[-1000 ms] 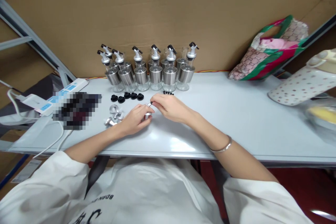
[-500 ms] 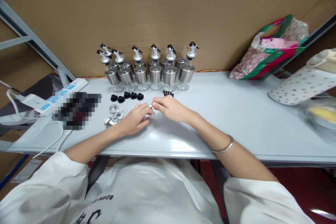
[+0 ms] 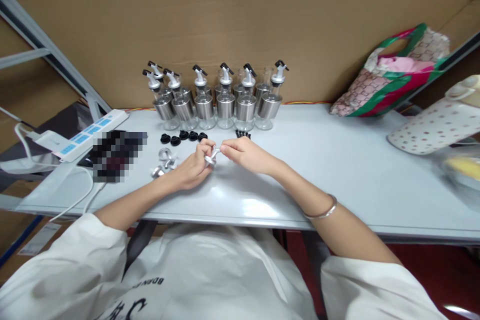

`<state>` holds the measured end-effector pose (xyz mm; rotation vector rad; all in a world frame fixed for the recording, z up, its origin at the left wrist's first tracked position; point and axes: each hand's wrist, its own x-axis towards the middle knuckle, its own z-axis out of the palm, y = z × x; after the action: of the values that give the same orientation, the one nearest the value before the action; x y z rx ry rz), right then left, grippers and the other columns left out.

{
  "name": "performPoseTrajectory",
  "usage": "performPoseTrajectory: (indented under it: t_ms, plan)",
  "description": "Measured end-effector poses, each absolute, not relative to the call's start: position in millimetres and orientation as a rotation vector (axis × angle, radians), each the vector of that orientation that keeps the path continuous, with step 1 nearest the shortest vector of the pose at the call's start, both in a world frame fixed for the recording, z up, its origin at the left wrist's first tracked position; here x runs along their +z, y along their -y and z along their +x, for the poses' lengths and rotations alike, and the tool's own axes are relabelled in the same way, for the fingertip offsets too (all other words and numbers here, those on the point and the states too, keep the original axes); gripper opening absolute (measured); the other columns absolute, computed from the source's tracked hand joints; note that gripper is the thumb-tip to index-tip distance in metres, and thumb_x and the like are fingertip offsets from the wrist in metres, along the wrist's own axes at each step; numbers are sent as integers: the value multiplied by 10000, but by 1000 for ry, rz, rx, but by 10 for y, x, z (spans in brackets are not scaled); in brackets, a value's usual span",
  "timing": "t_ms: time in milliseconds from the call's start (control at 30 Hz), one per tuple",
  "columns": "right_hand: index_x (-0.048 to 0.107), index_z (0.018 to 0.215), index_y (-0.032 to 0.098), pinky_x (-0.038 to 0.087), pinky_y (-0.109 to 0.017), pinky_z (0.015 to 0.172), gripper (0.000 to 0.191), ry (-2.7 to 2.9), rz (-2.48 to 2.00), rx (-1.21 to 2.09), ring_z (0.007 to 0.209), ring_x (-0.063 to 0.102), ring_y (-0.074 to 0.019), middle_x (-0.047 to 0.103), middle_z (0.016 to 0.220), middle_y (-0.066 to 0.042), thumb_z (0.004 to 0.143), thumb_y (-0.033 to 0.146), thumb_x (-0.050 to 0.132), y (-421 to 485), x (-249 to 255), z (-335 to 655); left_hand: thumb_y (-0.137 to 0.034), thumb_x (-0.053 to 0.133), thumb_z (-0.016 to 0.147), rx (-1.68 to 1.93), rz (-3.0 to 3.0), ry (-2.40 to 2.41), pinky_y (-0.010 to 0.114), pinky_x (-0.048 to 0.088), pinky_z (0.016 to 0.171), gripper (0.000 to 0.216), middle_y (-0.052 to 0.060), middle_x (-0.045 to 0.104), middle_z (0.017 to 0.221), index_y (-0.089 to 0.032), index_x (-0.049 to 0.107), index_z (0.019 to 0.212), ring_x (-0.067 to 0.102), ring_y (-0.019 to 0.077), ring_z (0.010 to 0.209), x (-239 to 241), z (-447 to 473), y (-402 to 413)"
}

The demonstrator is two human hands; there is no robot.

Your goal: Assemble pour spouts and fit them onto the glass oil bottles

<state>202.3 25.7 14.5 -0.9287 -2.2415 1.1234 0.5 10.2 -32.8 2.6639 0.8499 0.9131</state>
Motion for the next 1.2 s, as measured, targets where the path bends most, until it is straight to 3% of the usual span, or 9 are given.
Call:
performPoseTrajectory:
  t_ms: [300, 500, 667, 767, 1000, 1200]
  plan:
    - [401, 599, 200, 315, -247, 530, 405, 2170, -892, 1096, 499, 379, -94, 405, 523, 46, 915, 454, 389, -243, 129, 1992, -102, 370, 819, 907, 2793, -824, 334, 494, 734, 266, 69, 388, 1014, -243, 209, 977, 485, 212, 1048, -265, -1, -123]
    - [568, 763, 163, 330, -237, 556, 291, 2192, -857, 999, 530, 444, -98, 507, 571, 34, 909, 388, 456, -202, 132, 1956, -77, 380, 812, 878, 2829, -823, 334, 497, 743, 286, 86, 401, 1090, -238, 233, 996, 533, 160, 904, -234, -24, -118]
    - [559, 846, 165, 351, -242, 577, 251, 2045, -830, 923, 542, 481, -105, 524, 569, 37, 926, 380, 457, -219, 122, 1965, -134, 463, 846, 1073, 2827, -872, 347, 489, 802, 326, 116, 409, 1160, -235, 237, 1058, 551, 151, 915, -54, -162, -219]
    - [536, 911, 175, 373, -254, 602, 266, 1971, -817, 889, 545, 492, -111, 529, 566, 42, 939, 423, 445, -241, 116, 1987, -160, 447, 861, 1156, 2733, -1169, 354, 482, 839, 291, 118, 440, 1148, -209, 288, 1100, 562, 156, 894, 119, -380, -310]
    - [506, 954, 193, 370, -270, 604, 323, 1940, -772, 879, 587, 504, -123, 558, 615, 28, 941, 505, 426, -236, 111, 1995, -255, 464, 835, 164, 2287, -1955, 417, 446, 949, 381, 139, 499, 1200, -159, 464, 1204, 562, 293, 1105, 150, -1057, -468]
    - [533, 1006, 205, 382, -278, 596, 310, 1933, -782, 830, 612, 522, -132, 570, 630, 19, 944, 493, 434, -210, 132, 1994, -283, 456, 864, 79, 2294, -1993, 363, 466, 847, 226, 101, 618, 1032, -180, 552, 1040, 606, 257, 940, 99, -1188, -544]
